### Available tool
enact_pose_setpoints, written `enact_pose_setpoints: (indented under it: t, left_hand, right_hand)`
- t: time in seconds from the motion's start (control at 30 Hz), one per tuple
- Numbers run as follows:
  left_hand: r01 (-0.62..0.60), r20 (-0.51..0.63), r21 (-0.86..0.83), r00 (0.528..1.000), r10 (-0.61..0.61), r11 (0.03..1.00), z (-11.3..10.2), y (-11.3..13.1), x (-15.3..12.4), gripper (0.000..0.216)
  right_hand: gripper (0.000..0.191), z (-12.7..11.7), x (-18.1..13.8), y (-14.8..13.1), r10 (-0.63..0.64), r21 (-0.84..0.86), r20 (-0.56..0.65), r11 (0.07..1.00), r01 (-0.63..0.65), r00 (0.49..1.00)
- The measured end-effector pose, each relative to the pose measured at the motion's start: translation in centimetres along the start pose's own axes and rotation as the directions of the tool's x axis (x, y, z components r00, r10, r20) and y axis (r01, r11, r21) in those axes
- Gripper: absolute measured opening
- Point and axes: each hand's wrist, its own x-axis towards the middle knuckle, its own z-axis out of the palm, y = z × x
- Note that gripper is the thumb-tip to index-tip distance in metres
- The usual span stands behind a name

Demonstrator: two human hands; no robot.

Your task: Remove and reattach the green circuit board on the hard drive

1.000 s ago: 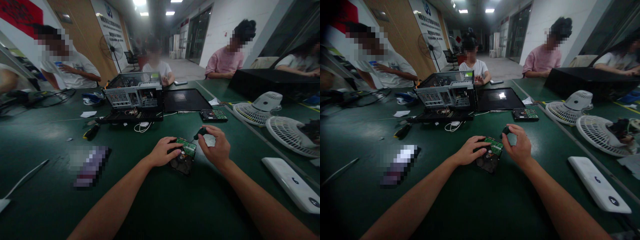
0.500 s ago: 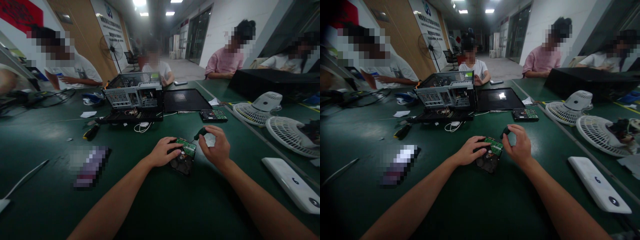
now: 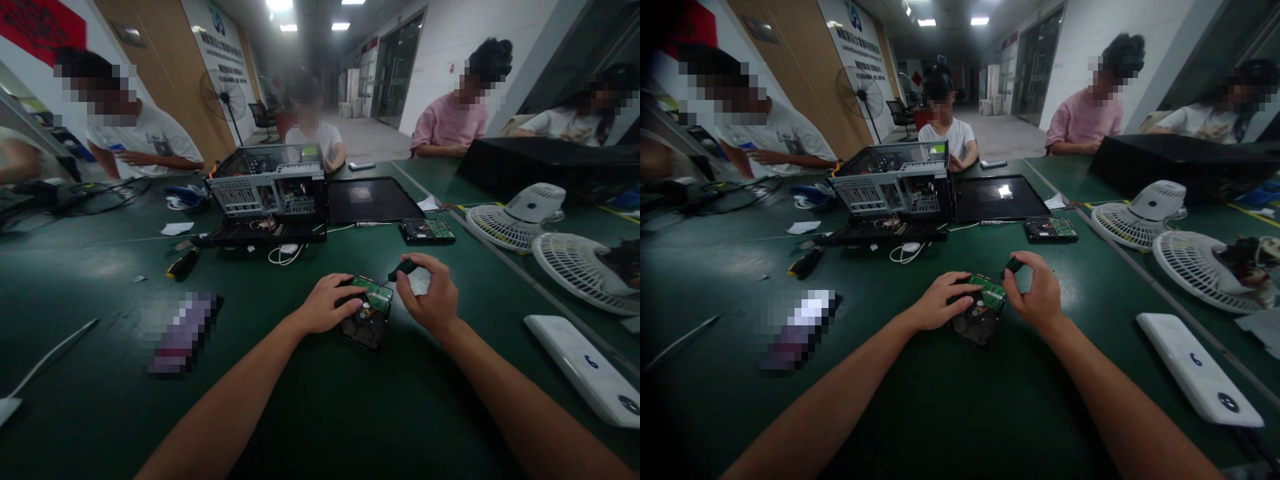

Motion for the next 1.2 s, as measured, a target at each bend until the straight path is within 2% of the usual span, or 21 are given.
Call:
enact_pose_setpoints:
  t: [0.37, 0.6, 0.77, 1.03, 1.2]
  left_hand:
    - [0.004, 0.011, -0.007, 1.000, -0.004, 1.000, 0.01, -0.03, 0.01, 0.044]
    - [0.002, 0.012, -0.009, 1.000, -0.002, 1.000, 0.01, -0.07, -0.01, 0.045]
    - [-0.003, -0.003, -0.004, 1.000, 0.003, 1.000, 0.16, -0.05, -0.01, 0.043]
    - [0.005, 0.000, -0.010, 1.000, -0.005, 1.000, 0.07, 0.05, 0.01, 0.043]
    - [0.014, 0.011, -0.009, 1.000, -0.014, 1.000, -0.12, 0.25, 0.00, 0.043]
  right_hand:
    - [0.051, -0.25, 0.26, 0.06, -0.051, -0.066, 0.022, 0.996, 0.052, 0.998]
    - [0.048, 0.04, 0.30, -0.05, -0.029, -0.043, -0.069, 0.999, 0.026, 0.997]
    - [0.049, 0.17, 0.03, 0.09, -0.014, -0.033, -0.052, 0.999, 0.013, 0.999]
    - [0.043, -0.38, 0.31, 0.50, -0.058, -0.118, -0.043, 0.992, 0.052, 0.997]
    - [0.044, -0.39, 0.37, 0.31, -0.060, -0.086, -0.013, 0.995, 0.058, 0.998]
